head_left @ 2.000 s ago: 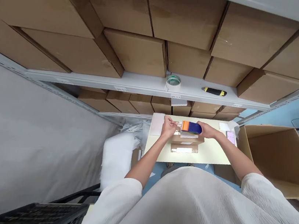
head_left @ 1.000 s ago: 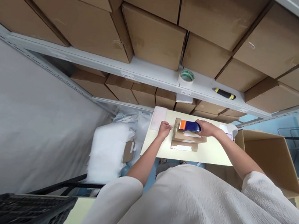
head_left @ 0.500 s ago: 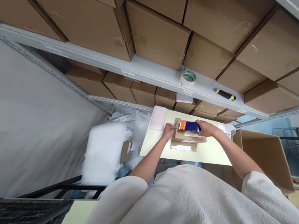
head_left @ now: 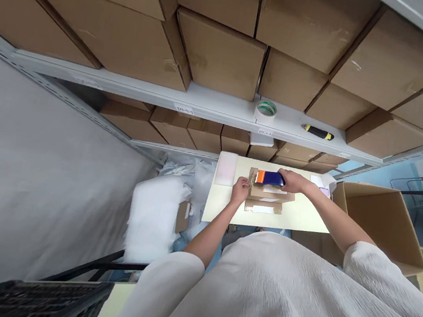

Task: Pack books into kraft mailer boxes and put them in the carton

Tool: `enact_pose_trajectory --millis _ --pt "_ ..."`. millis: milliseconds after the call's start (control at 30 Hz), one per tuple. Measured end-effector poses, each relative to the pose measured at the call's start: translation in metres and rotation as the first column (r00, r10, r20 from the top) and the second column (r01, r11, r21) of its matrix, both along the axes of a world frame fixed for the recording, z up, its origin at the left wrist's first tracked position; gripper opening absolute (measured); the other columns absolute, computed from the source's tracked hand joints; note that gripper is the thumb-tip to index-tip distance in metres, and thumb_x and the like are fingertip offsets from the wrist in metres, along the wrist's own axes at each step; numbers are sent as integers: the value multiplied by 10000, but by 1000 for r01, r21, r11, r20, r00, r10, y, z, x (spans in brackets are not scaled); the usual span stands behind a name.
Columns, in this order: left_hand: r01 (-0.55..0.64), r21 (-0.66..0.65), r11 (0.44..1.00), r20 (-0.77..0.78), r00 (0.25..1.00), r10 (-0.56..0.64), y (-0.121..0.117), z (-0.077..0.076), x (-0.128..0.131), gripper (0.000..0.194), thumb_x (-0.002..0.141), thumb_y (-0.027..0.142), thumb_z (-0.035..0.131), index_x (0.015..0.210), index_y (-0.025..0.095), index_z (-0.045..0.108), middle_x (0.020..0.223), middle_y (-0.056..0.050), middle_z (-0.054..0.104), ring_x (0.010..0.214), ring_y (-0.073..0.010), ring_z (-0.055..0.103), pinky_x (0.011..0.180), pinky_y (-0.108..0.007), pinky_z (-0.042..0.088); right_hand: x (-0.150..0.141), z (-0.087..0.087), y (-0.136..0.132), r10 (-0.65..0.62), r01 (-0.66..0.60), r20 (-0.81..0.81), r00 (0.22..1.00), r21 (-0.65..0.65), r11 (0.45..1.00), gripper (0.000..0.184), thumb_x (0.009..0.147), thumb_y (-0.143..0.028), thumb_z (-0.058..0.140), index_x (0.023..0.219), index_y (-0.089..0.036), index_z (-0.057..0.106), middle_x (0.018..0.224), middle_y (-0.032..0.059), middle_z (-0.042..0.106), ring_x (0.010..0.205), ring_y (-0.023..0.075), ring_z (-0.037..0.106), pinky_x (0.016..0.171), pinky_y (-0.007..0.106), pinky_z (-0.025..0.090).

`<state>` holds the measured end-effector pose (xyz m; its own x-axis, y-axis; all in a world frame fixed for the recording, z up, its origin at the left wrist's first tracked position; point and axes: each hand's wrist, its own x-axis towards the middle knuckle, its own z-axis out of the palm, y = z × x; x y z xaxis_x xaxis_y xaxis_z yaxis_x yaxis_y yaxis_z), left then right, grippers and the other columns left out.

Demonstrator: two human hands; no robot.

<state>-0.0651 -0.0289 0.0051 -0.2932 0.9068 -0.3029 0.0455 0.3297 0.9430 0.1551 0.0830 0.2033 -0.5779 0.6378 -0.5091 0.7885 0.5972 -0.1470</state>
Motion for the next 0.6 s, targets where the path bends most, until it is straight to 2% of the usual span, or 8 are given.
enact_pose_trajectory --millis 133,200,267,333,400,467,600 --pt "92 -23 995 0 996 -92 -6 12 -4 407 939 94 520 1307 244 606 1309 -103 760 1240 -237 733 1097 -423 571 0 4 -3 4 -4 16 1000 10 1000 396 921 -373 790 1213 -238 559 1219 115 735 992 260 700 720 296 442" --pt "156 -6 988 -83 984 -156 -6 22 -6 481 952 139 540 1419 244 587 1438 -126 714 1372 -280 671 1173 -474 531 0 5 -5 -1 1 8 1000 12 1000 397 920 -366 790 1219 -234 565 1251 123 720 1007 260 700 722 294 447" --pt "251 95 963 -230 947 -224 -2 33 -7 619 926 190 619 1538 233 537 1625 -141 583 1543 -318 523 1286 -507 430 1 7 -6 -6 6 -6 1000 18 1000 399 918 -367 791 1222 -228 572 1283 133 704 1025 264 701 725 294 452" --pt "398 164 903 -367 874 -319 5 43 -7 837 880 245 711 1663 218 417 1771 -145 402 1666 -346 334 1369 -528 300 1 7 -7 -6 6 -26 1000 26 1000 401 912 -366 797 1216 -222 579 1288 139 701 1052 271 700 745 294 462" --pt "511 101 854 -448 790 -419 14 50 -8 1032 852 332 783 1745 232 275 1834 -145 277 1711 -374 210 1388 -565 225 3 6 -7 -1 2 -47 999 19 1000 400 898 -343 808 1204 -216 583 1249 129 716 1066 272 700 781 292 472" --pt "575 -7 818 -479 717 -507 22 53 -11 1149 824 425 838 1770 262 208 1859 -137 204 1725 -395 143 1386 -585 195 4 5 -7 1 -1 -62 998 5 1000 405 882 -303 814 1202 -211 582 1218 118 731 1064 266 701 809 289 476" --pt "625 -175 761 -505 607 -614 30 50 -19 1234 739 620 914 1753 319 278 1887 -118 53 1732 -435 39 1376 -587 180 4 6 -8 -7 7 -29 1000 -20 1000 448 863 -226 790 1253 -210 569 1253 121 731 1066 262 704 769 284 470"
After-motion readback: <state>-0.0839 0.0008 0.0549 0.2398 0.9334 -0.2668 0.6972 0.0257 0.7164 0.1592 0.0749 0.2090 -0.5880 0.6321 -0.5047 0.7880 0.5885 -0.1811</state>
